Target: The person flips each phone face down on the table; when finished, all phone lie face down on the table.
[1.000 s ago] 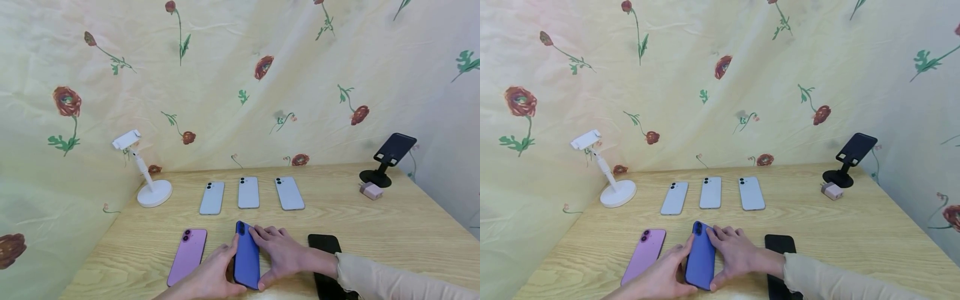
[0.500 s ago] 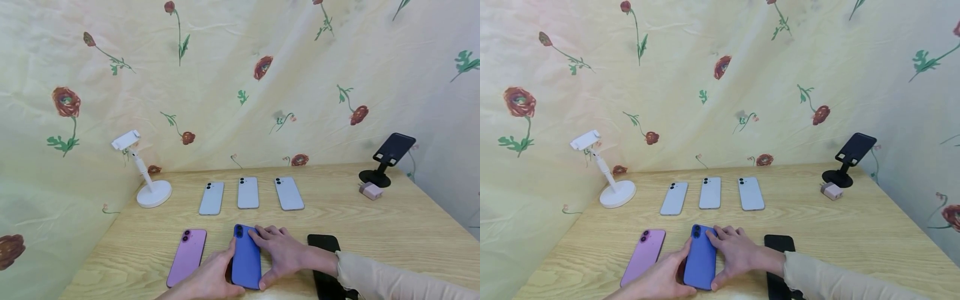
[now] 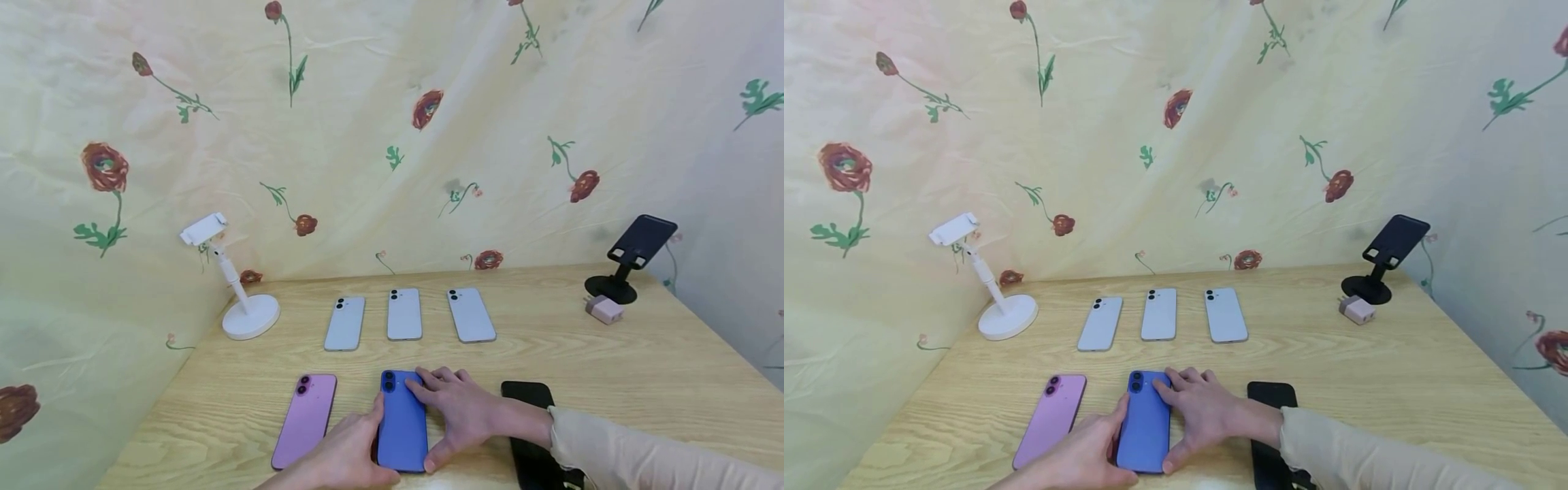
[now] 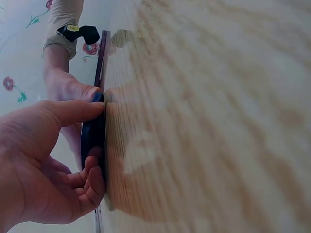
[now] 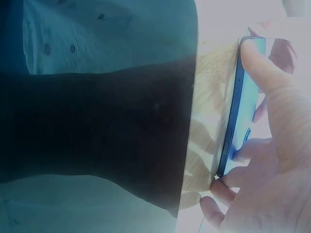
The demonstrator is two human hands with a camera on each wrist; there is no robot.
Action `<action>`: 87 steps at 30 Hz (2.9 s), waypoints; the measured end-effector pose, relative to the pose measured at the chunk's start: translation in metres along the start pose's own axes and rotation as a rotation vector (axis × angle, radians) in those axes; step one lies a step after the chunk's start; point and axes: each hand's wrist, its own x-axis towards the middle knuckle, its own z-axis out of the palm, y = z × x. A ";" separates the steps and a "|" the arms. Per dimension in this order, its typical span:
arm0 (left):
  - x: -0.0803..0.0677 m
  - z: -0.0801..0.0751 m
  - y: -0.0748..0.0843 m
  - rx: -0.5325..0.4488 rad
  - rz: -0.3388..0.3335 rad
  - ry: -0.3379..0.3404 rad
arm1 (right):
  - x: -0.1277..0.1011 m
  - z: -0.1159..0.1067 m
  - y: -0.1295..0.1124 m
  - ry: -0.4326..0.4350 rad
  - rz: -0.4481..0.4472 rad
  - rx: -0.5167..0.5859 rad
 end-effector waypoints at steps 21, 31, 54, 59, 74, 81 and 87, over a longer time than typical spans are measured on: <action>0.002 -0.001 0.001 -0.003 0.031 -0.007 | 0.000 0.000 -0.001 -0.006 0.005 -0.024; 0.006 -0.001 0.004 0.072 0.002 -0.008 | -0.001 -0.001 -0.001 -0.014 -0.010 -0.011; 0.005 0.004 0.015 0.109 -0.100 0.113 | -0.031 -0.021 0.023 0.093 -0.113 0.249; 0.015 0.007 0.029 0.137 0.051 0.212 | -0.059 -0.039 0.039 0.179 -0.124 0.380; 0.061 0.043 0.084 0.149 0.083 -0.049 | -0.133 -0.021 0.090 0.310 0.003 0.275; 0.074 0.057 0.096 0.138 0.114 -0.094 | -0.152 -0.011 0.108 0.243 -0.013 0.355; 0.083 0.066 0.101 0.144 0.133 -0.130 | -0.161 -0.005 0.119 0.195 0.041 0.327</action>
